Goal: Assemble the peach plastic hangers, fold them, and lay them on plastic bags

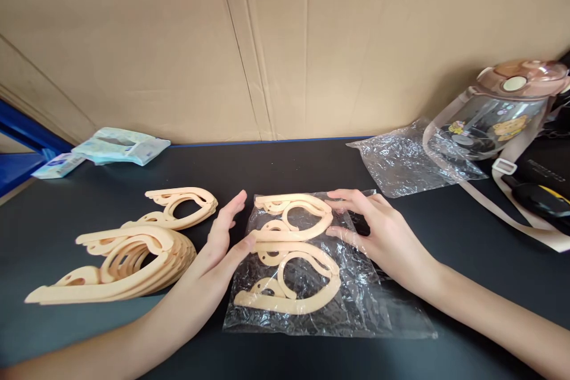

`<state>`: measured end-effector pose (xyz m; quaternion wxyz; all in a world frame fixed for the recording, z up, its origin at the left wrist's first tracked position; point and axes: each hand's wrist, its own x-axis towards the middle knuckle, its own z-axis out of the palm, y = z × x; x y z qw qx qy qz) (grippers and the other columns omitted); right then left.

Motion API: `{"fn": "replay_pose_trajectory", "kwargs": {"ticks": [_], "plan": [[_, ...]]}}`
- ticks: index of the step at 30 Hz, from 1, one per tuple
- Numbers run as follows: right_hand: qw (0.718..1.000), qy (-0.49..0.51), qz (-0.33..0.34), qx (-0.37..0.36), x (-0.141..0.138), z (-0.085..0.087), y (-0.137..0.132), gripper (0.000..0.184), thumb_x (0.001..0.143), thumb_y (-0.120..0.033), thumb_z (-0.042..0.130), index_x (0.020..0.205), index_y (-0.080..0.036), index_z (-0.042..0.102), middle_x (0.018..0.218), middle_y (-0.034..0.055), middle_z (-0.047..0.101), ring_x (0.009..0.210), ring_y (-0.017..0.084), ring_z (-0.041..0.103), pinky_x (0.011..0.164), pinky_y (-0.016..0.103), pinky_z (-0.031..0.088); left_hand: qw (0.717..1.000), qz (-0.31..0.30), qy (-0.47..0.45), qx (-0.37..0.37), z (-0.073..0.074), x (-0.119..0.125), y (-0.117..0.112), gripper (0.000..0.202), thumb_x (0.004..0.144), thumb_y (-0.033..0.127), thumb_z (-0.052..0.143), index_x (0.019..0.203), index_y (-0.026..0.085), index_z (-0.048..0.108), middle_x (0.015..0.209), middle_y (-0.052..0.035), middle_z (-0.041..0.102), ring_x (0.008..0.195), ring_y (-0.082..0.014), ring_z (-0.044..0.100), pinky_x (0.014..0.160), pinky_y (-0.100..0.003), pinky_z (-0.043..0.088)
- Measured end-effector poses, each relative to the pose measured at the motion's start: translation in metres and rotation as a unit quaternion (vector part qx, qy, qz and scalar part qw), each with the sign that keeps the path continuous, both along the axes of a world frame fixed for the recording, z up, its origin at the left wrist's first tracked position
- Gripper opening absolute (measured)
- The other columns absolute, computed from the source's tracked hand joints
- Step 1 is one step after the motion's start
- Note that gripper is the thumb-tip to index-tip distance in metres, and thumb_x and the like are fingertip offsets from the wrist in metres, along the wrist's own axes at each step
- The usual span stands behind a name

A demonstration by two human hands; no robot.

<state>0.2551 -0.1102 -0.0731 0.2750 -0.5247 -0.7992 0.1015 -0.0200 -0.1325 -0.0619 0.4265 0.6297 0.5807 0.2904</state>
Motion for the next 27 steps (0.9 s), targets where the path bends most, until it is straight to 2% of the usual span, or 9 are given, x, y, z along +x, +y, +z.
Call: {"fn": "replay_pose_trajectory", "kwargs": {"ticks": [3, 9, 13, 21, 24, 27], "plan": [[1.000, 0.009, 0.004, -0.013, 0.001, -0.001, 0.000, 0.041, 0.092, -0.052, 0.057, 0.128, -0.032, 0.051, 0.126, 0.0028, 0.069, 0.111, 0.027, 0.066, 0.088, 0.043, 0.053, 0.999, 0.007, 0.042, -0.005, 0.000, 0.000, -0.004, 0.066, 0.097, 0.058, 0.037, 0.152, 0.030, 0.013, 0.162, -0.0076, 0.017, 0.152, -0.0288, 0.006, 0.120, -0.059, 0.016], [0.999, 0.020, 0.029, -0.040, 0.002, 0.000, 0.001, 0.040, 0.093, -0.044, 0.058, 0.130, -0.031, 0.047, 0.124, 0.0007, 0.071, 0.115, 0.024, 0.065, 0.094, 0.040, 0.053, 0.998, -0.023, 0.064, -0.012, 0.002, 0.000, -0.003, 0.065, 0.098, 0.060, 0.034, 0.152, 0.033, 0.010, 0.159, -0.0085, 0.027, 0.150, -0.0307, 0.013, 0.118, -0.063, 0.018], [0.999, 0.016, 0.023, -0.035, 0.001, 0.001, 0.002, 0.037, 0.094, -0.042, 0.057, 0.129, -0.031, 0.049, 0.121, -0.0002, 0.072, 0.112, 0.024, 0.067, 0.091, 0.040, 0.055, 0.997, -0.033, 0.063, -0.003, 0.000, -0.001, -0.003, 0.062, 0.099, 0.058, 0.035, 0.152, 0.035, 0.012, 0.158, -0.0078, 0.029, 0.149, -0.0311, 0.017, 0.117, -0.062, 0.022], [0.999, -0.018, 0.021, 0.016, 0.000, 0.001, 0.000, 0.031, 0.096, -0.042, 0.054, 0.125, -0.031, 0.053, 0.122, 0.0020, 0.071, 0.107, 0.025, 0.067, 0.088, 0.040, 0.053, 0.998, -0.037, 0.043, -0.022, 0.001, -0.004, -0.006, 0.061, 0.100, 0.059, 0.032, 0.152, 0.045, 0.004, 0.158, -0.0014, 0.026, 0.146, -0.0249, 0.024, 0.119, -0.057, 0.022], [0.996, -0.063, 0.008, 0.060, 0.007, 0.012, 0.002, 0.022, 0.096, -0.033, 0.050, 0.118, -0.030, 0.055, 0.103, 0.0006, 0.077, 0.094, 0.026, 0.069, 0.082, 0.042, 0.049, 0.998, -0.043, 0.048, -0.026, 0.004, -0.006, -0.009, 0.060, 0.100, 0.058, 0.030, 0.152, 0.043, 0.003, 0.158, -0.0023, 0.026, 0.145, -0.0247, 0.027, 0.118, -0.056, 0.028], [0.983, -0.140, -0.024, 0.118, 0.013, 0.035, 0.009, 0.019, 0.094, -0.023, 0.044, 0.107, -0.028, 0.057, 0.091, 0.0019, 0.076, 0.084, 0.027, 0.069, 0.079, 0.045, 0.042, 0.994, -0.070, 0.086, 0.009, 0.006, -0.010, -0.013, 0.058, 0.102, 0.050, 0.028, 0.153, 0.038, 0.002, 0.161, -0.0031, 0.021, 0.148, -0.0246, 0.021, 0.117, -0.057, 0.029]]}}
